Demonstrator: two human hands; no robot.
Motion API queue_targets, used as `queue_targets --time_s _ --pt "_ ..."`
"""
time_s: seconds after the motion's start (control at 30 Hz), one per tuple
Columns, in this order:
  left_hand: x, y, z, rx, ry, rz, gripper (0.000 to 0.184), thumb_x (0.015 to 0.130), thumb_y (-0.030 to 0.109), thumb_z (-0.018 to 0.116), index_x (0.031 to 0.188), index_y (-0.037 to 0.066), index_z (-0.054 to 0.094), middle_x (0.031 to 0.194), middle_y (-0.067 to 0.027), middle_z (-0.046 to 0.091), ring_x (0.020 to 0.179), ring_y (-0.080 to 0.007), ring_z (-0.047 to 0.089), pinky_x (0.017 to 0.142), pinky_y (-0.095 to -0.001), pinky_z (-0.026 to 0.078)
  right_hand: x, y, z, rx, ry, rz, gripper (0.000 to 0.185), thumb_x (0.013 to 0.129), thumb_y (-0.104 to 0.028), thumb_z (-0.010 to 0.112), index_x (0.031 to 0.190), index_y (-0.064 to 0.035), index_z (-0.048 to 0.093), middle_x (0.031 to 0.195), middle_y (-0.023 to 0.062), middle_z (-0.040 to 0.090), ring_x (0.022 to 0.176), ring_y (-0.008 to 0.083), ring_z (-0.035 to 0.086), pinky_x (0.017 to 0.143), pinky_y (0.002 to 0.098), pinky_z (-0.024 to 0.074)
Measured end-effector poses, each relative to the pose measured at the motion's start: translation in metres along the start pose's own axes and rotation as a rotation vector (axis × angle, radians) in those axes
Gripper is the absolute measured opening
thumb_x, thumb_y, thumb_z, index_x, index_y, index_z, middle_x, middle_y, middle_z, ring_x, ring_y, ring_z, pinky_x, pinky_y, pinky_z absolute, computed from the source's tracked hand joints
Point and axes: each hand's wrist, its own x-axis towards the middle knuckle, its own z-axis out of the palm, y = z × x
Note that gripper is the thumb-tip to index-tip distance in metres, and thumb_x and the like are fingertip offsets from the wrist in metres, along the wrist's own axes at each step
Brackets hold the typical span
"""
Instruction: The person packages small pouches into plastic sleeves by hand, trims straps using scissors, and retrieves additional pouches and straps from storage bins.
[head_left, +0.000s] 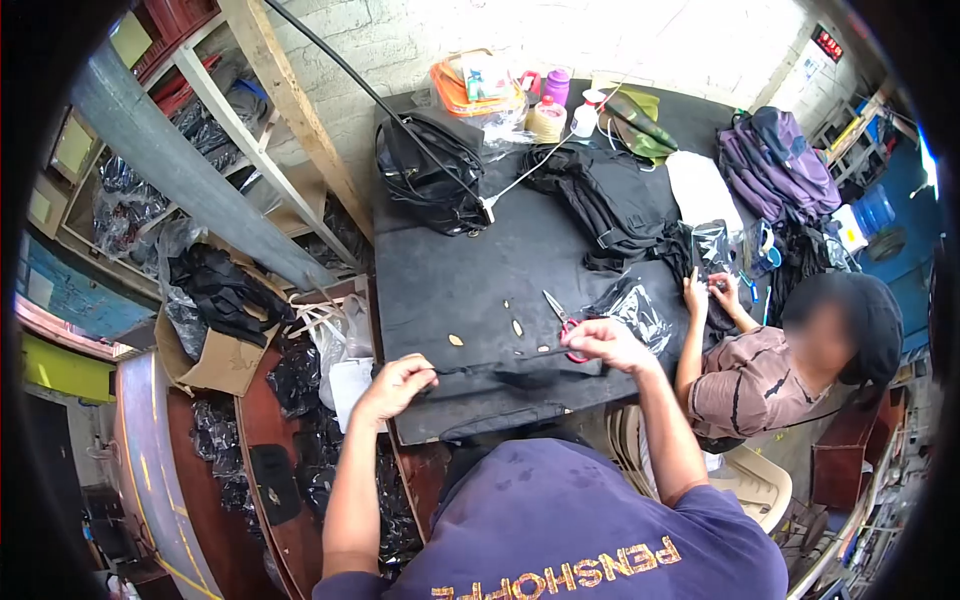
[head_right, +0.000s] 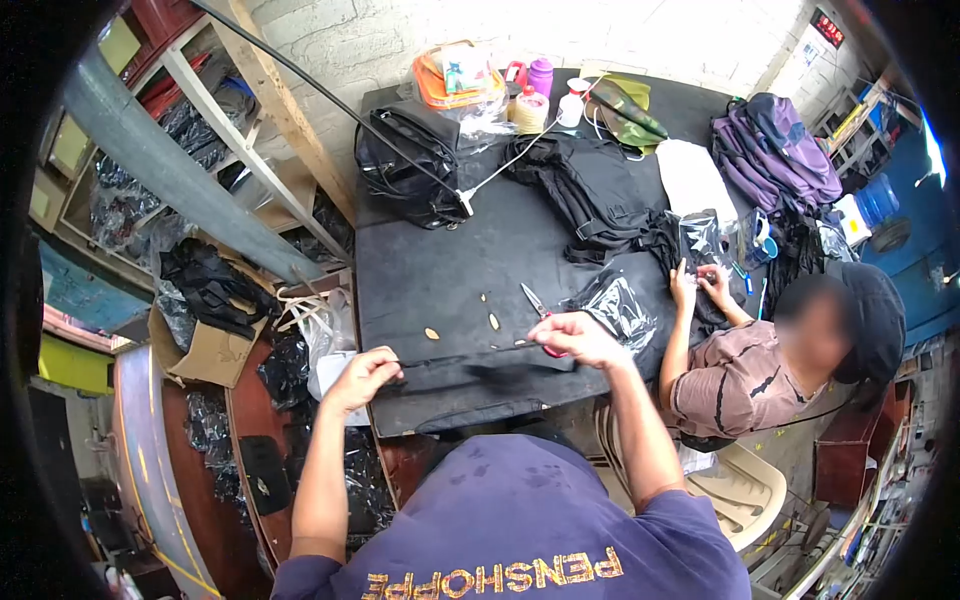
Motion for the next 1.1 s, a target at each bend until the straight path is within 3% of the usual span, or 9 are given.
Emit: queue_targets --time_s 0.1,0.4,0.53,0.67,0.73,0.8,0.93,1.07,1.1 --pt "-0.017 0.018 -0.026 -0.097 0.015 -0.011 0.018 0.103 0.017 0.069 0.100 0.000 0.074 0.091 0.0012 0.074 0.085 -0.0082 0.066 0.076 -0.0262 0.051 -0.021 -0.005 -0.022 -0.026 0.158 -0.025 0.023 0.101 -0.020 0.075 0.118 -0.0044 0.076 0.084 -0.0082 0.065 0.071 0.0020 0.052 0.063 0.0204 0.0404" --pt "-0.035 -0.003 -0.074 0.671 0.355 0.022 0.018 0.089 0.021 0.080 0.088 0.003 0.077 0.081 -0.0061 0.075 0.080 -0.0196 0.073 0.076 -0.0337 0.056 -0.016 0.083 -0.084 -0.204 0.412 -0.107 0.027 0.096 -0.022 0.079 0.117 -0.0044 0.076 0.098 0.0007 0.075 0.086 0.0133 0.067 0.081 0.0292 0.0529" --pt "-0.031 -0.071 -0.082 0.892 0.377 -0.139 0.021 0.084 0.021 0.080 0.095 0.004 0.079 0.090 -0.0107 0.076 0.089 -0.0287 0.074 0.081 -0.0410 0.056 -0.008 0.104 -0.073 -0.909 0.649 -0.094 0.033 0.091 -0.023 0.081 0.119 -0.0056 0.076 0.110 0.0086 0.077 0.096 0.0268 0.072 0.087 0.0404 0.0565" --pt "-0.020 -0.099 -0.061 1.122 0.413 -0.158 0.036 0.085 0.018 0.076 0.119 0.008 0.075 0.120 -0.0138 0.073 0.116 -0.0332 0.067 0.095 -0.0477 0.052 -0.017 0.093 -0.050 -1.684 1.344 -0.183 0.031 0.088 -0.020 0.080 0.115 -0.0054 0.076 0.111 0.0142 0.077 0.103 0.0343 0.073 0.091 0.0458 0.0570" --pt "-0.007 -0.097 -0.029 1.315 0.691 -0.002 0.054 0.086 0.015 0.073 0.139 0.011 0.066 0.143 -0.0155 0.064 0.134 -0.0360 0.057 0.108 -0.0532 0.046 -0.021 0.122 -0.068 -1.546 1.124 -0.036 0.041 0.088 -0.023 0.080 0.125 -0.0065 0.072 0.122 0.0171 0.073 0.116 0.0363 0.069 0.099 0.0468 0.0550" --pt "0.008 -0.099 0.003 1.128 0.403 0.065 0.070 0.090 0.018 0.070 0.157 0.015 0.048 0.163 -0.0152 0.045 0.151 -0.0401 0.038 0.121 -0.0588 0.033 -0.026 0.126 -0.091 -1.475 1.017 0.025 0.046 0.088 -0.025 0.079 0.129 -0.0070 0.070 0.128 0.0186 0.071 0.123 0.0373 0.067 0.102 0.0473 0.0539" --pt "0.006 -0.106 0.070 1.106 0.233 0.116 0.068 0.096 0.032 0.068 0.159 0.016 0.047 0.168 -0.0145 0.037 0.157 -0.0390 0.029 0.126 -0.0612 0.023 -0.046 0.122 -0.133 -0.925 0.708 0.377 0.074 0.084 -0.031 0.082 0.149 -0.0073 0.056 0.152 0.0245 0.054 0.144 0.0424 0.048 0.117 0.0490 0.0437" --pt "0.006 -0.118 0.077 1.092 0.232 0.096 0.069 0.099 0.038 0.066 0.161 0.017 0.045 0.172 -0.0134 0.030 0.159 -0.0387 0.025 0.127 -0.0647 0.018 -0.044 0.132 -0.142 -0.817 0.820 0.211 0.080 0.085 -0.028 0.077 0.157 -0.0101 0.047 0.161 0.0232 0.045 0.147 0.0472 0.043 0.115 0.0531 0.0455" --pt "0.004 -0.119 0.076 1.092 0.230 0.096 0.069 0.099 0.039 0.066 0.161 0.017 0.044 0.173 -0.0132 0.029 0.159 -0.0387 0.024 0.127 -0.0659 0.017 -0.030 0.137 -0.110 -1.037 0.938 0.101 0.069 0.086 -0.021 0.073 0.151 -0.0080 0.052 0.149 0.0236 0.056 0.135 0.0440 0.054 0.111 0.0501 0.0490"
